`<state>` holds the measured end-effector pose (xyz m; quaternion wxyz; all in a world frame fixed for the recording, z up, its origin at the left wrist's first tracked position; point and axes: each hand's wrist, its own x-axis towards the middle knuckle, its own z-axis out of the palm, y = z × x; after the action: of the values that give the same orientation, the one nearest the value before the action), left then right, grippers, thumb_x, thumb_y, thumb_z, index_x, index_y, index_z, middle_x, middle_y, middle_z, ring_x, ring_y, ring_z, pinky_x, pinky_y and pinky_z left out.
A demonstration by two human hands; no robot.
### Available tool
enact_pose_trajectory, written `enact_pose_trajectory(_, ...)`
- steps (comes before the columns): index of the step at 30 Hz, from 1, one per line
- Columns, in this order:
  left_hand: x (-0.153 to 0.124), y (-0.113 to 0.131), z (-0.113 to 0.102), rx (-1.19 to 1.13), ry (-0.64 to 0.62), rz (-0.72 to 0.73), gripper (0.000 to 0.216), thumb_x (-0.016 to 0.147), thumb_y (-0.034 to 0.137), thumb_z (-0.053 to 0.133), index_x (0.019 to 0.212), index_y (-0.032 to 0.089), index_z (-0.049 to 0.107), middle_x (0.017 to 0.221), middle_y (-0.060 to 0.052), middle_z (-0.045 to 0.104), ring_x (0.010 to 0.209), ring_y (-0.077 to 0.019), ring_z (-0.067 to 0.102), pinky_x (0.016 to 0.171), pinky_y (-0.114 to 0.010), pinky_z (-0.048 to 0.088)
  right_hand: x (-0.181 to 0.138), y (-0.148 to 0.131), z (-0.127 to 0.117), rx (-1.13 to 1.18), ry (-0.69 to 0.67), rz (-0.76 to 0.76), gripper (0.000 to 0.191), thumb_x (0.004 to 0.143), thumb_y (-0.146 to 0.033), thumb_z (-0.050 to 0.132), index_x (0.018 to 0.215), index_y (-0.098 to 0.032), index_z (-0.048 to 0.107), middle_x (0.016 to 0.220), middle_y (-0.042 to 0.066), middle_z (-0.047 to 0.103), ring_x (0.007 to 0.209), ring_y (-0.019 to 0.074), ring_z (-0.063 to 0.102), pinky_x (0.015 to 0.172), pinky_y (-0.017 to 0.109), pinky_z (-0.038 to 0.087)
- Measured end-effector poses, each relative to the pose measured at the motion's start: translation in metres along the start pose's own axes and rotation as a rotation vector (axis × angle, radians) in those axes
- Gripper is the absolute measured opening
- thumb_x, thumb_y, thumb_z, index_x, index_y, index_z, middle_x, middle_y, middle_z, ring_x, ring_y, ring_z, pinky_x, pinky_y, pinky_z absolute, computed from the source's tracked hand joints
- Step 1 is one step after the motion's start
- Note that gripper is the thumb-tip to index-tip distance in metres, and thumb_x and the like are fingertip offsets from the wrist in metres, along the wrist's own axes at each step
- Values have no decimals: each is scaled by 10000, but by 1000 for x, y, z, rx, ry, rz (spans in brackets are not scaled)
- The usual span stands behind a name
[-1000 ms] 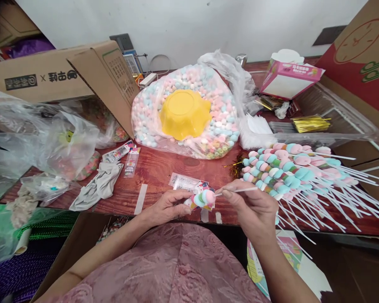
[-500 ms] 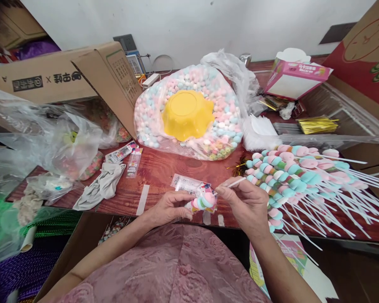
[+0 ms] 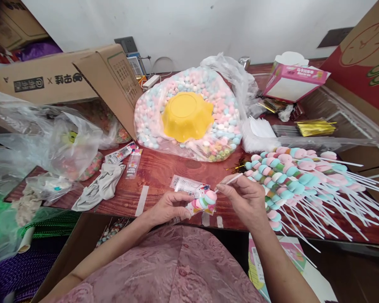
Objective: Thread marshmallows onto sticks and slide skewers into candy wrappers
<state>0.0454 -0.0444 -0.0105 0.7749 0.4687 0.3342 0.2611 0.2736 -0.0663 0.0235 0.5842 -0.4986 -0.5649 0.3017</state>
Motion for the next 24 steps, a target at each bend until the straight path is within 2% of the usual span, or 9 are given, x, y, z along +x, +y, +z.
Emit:
enact_pose_trajectory(3,-1,-1,2,9,-19,23,445,601,354,867,984,152,764,948,-56,729,854,-184,624,833,-297,475,-1,-3,12,-14,60,-6,103,779,-197,736,691,-230,694,670,-20,678,612,124,616,568,233,503)
enact_pose_trajectory(7,-7,4,6,94,-79,74,394,768,397,750,1070,146,726,1008,-57,697,911,-172,600,880,-283,442,-3,-3,24,7,155,20,135,789,-192,719,664,-215,675,628,-26,664,582,112,605,564,220,500)
enact_pose_trajectory(11,-10,2,11,142,-83,38,581,669,336,835,1193,170,647,1004,-31,664,887,-162,576,832,-264,436,-7,-4,33,15,221,20,110,791,-207,719,687,-209,681,635,-18,665,590,119,605,581,233,504)
enact_pose_trajectory(14,-7,-3,14,149,-32,25,528,670,322,831,1143,165,655,927,-11,650,819,-137,555,787,-247,433,-8,-4,40,29,123,50,132,783,-236,723,668,-202,669,641,-9,658,592,123,595,572,238,495)
enact_pose_trajectory(17,-5,-5,14,169,12,28,394,670,320,827,995,143,690,819,7,631,737,-111,526,749,-235,428,-8,0,43,105,-23,164,168,781,-275,724,657,-195,644,614,-12,635,554,117,575,525,227,472)
enact_pose_trajectory(19,-5,-4,10,198,56,25,395,647,319,839,970,136,703,808,3,638,724,-112,525,737,-236,429,-8,4,40,152,-59,213,161,790,-287,719,680,-197,644,619,-14,637,551,115,580,522,221,472)
enact_pose_trajectory(24,-7,-2,1,319,117,22,467,588,370,867,975,139,742,830,-3,661,748,-130,534,723,-234,420,-7,6,24,90,-138,117,92,824,-255,695,746,-207,679,704,3,675,634,124,619,592,225,503)
